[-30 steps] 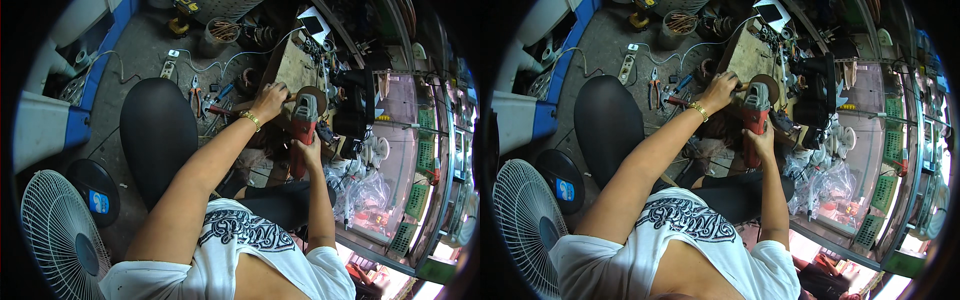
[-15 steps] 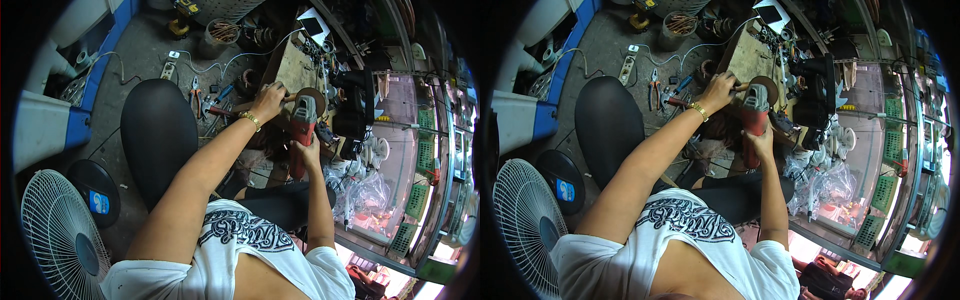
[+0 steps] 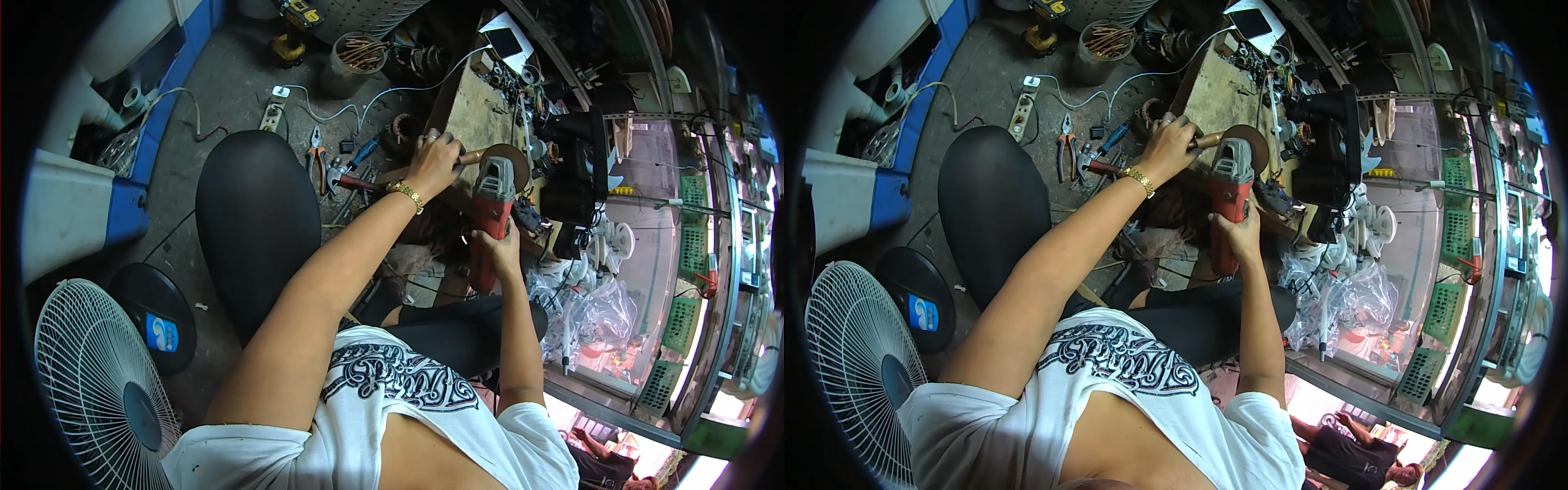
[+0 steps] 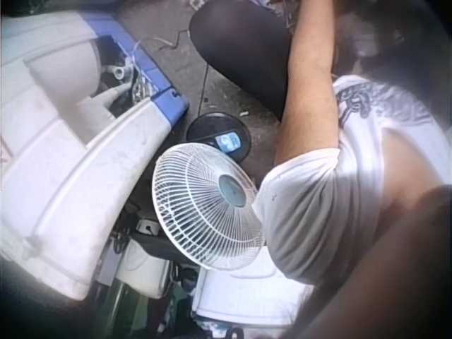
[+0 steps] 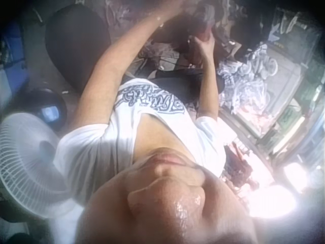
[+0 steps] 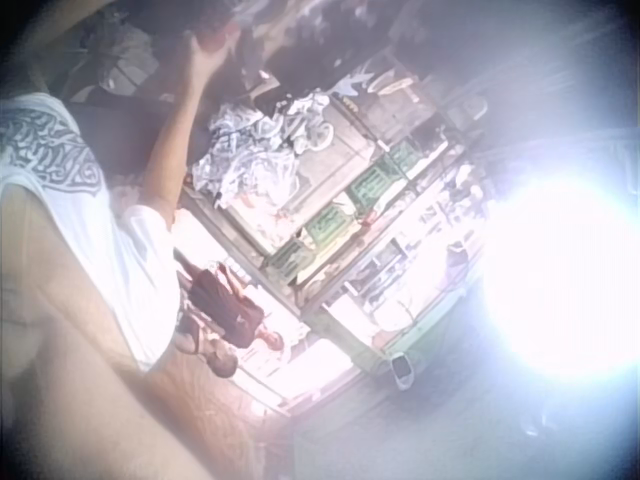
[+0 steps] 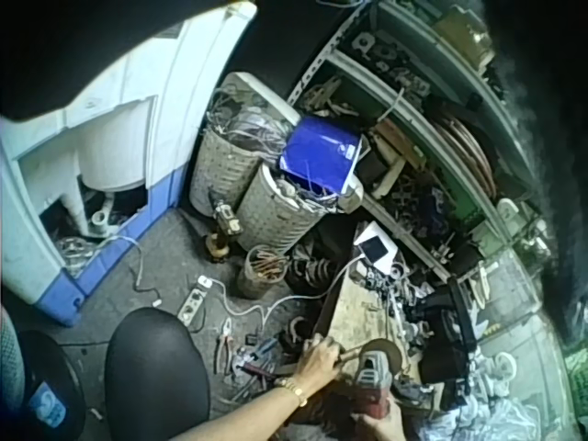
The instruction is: The person prepares to work on an appliance by plugging in a power strip, then uses an angle grinder to cut or sand a metal component, and finally uses pliers and a hammer to manipulate a copper tube assembly on a wooden workbench.
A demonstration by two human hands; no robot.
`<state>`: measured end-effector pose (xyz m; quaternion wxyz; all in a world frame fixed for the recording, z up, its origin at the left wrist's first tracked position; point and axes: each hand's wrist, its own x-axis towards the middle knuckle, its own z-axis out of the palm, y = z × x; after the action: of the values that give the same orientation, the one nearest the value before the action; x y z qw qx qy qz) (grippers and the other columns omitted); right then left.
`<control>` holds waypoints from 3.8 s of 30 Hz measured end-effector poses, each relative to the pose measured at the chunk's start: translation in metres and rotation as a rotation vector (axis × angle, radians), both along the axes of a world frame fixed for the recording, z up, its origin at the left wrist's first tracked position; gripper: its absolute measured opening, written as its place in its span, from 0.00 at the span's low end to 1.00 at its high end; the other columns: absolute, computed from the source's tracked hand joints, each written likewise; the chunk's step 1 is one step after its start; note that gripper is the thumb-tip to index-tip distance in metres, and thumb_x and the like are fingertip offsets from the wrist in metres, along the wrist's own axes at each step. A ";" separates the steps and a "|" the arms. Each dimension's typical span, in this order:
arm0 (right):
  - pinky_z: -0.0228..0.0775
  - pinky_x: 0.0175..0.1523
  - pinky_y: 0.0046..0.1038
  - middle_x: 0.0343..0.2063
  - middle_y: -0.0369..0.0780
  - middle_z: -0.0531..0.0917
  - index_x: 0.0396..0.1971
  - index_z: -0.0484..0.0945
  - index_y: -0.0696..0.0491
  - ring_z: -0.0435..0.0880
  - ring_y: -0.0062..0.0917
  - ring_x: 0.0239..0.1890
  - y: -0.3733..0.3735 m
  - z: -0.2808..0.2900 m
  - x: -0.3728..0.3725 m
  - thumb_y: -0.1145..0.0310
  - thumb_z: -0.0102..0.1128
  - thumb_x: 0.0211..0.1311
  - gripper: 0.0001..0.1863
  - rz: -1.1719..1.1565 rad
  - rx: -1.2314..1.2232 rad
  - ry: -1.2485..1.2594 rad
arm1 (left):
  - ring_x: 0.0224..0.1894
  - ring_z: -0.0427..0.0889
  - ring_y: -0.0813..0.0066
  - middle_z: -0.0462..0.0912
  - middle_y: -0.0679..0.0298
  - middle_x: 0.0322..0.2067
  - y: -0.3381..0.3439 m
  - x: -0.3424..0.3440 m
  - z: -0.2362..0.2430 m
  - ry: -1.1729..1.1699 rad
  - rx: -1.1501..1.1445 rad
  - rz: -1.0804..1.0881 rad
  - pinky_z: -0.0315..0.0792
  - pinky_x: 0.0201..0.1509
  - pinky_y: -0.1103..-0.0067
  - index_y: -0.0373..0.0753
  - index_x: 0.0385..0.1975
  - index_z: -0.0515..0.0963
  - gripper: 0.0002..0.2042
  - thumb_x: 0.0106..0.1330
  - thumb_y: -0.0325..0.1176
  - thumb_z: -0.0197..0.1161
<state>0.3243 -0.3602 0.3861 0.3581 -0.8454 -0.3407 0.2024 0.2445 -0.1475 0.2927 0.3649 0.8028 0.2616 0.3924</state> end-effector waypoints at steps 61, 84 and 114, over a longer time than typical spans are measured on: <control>0.76 0.54 0.31 0.44 0.43 0.87 0.51 0.77 0.61 0.86 0.27 0.44 0.006 0.004 0.005 0.73 0.76 0.44 0.30 0.025 -0.059 -0.061 | 0.49 0.81 0.58 0.79 0.58 0.42 0.010 -0.001 0.000 -0.059 0.080 -0.139 0.70 0.57 0.64 0.39 0.37 0.81 0.13 0.52 0.28 0.72; 0.78 0.50 0.28 0.42 0.40 0.86 0.51 0.76 0.59 0.85 0.23 0.41 0.015 0.018 -0.006 0.78 0.72 0.48 0.27 0.024 -0.058 -0.011 | 0.48 0.81 0.54 0.79 0.56 0.43 0.013 -0.006 0.004 -0.075 0.178 -0.160 0.71 0.57 0.65 0.37 0.37 0.79 0.16 0.47 0.26 0.74; 0.77 0.52 0.30 0.43 0.41 0.86 0.51 0.76 0.59 0.85 0.25 0.43 0.005 0.010 0.009 0.77 0.71 0.48 0.26 0.024 -0.075 -0.029 | 0.47 0.82 0.54 0.79 0.55 0.42 0.014 -0.003 0.005 -0.131 0.198 -0.180 0.72 0.56 0.64 0.37 0.38 0.79 0.16 0.48 0.27 0.74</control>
<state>0.3329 -0.3553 0.3958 0.3188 -0.8569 -0.3483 0.2068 0.2411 -0.1339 0.2978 0.3339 0.8277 0.1239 0.4336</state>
